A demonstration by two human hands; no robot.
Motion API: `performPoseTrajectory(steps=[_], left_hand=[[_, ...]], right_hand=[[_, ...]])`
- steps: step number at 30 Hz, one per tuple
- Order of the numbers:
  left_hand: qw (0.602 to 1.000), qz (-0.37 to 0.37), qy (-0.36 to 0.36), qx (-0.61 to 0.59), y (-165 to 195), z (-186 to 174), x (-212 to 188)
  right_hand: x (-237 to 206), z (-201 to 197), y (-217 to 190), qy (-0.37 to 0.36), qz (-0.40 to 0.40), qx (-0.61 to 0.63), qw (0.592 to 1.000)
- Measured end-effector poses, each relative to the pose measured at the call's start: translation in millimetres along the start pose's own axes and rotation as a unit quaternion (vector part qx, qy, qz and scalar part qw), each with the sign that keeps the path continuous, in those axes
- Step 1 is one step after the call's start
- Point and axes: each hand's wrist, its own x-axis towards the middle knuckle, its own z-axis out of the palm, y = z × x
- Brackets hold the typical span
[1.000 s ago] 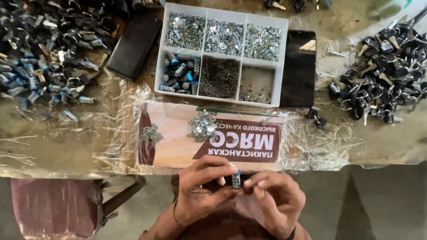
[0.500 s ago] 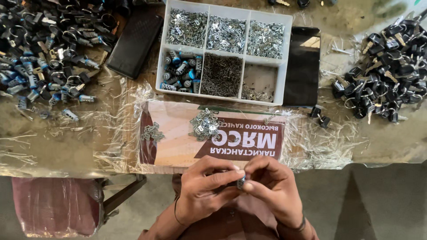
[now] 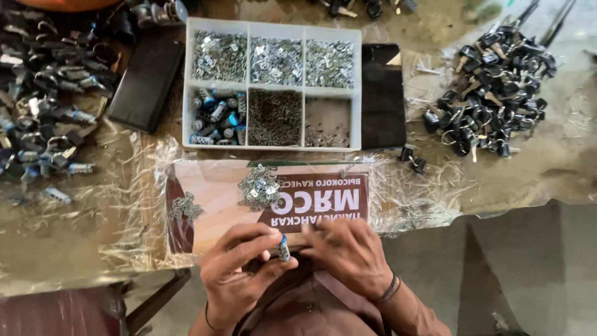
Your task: The person sits at a workbench covered with lock cylinders and small metal parts. They pick tiny components such as springs and pins from a compartment tray, insert them by hand into lock bodies one at a time, and place finished locks into an orange basket.
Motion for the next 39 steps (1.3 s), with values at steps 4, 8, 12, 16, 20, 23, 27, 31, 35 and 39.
performPoseTrajectory(steps=[4, 8, 12, 16, 20, 23, 27, 31, 35, 39], left_hand=[[0.999, -0.002, -0.028, -0.020, 0, 8, 2], [0.998, 0.005, -0.058, -0.035, 3, 17, 1], [0.997, 0.004, -0.073, -0.020, 9, 16, 0], [0.997, 0.022, -0.069, -0.012, 11, 17, -1], [0.997, 0.033, -0.066, 0.012, 11, 19, -2], [0.995, 0.059, -0.066, 0.047, 10, 18, -1], [0.993, 0.058, -0.079, 0.060, 11, 16, 1], [0.992, 0.068, -0.087, 0.060, 12, 14, 1], [0.991, 0.083, -0.075, 0.067, 9, 14, 2], [0.992, 0.088, -0.085, 0.043, 8, 12, -1]], right_hand=[[-18, -2, 1, 0.076, 0.031, 0.226, 0.971], [-28, -2, -20, 0.195, 0.149, 0.339, 0.908], [-22, -9, -27, 0.160, 0.151, 0.363, 0.906], [-13, -12, -31, 0.143, 0.158, 0.375, 0.902], [-10, -13, -32, 0.142, 0.149, 0.333, 0.920], [-9, -14, -32, 0.149, 0.135, 0.282, 0.938], [-7, -15, -34, 0.153, 0.139, 0.270, 0.940], [-9, -13, -36, 0.162, 0.156, 0.278, 0.934], [-18, -11, -27, 0.086, 0.219, 0.347, 0.908], [-25, -7, -15, 0.039, 0.380, 0.588, 0.713]])
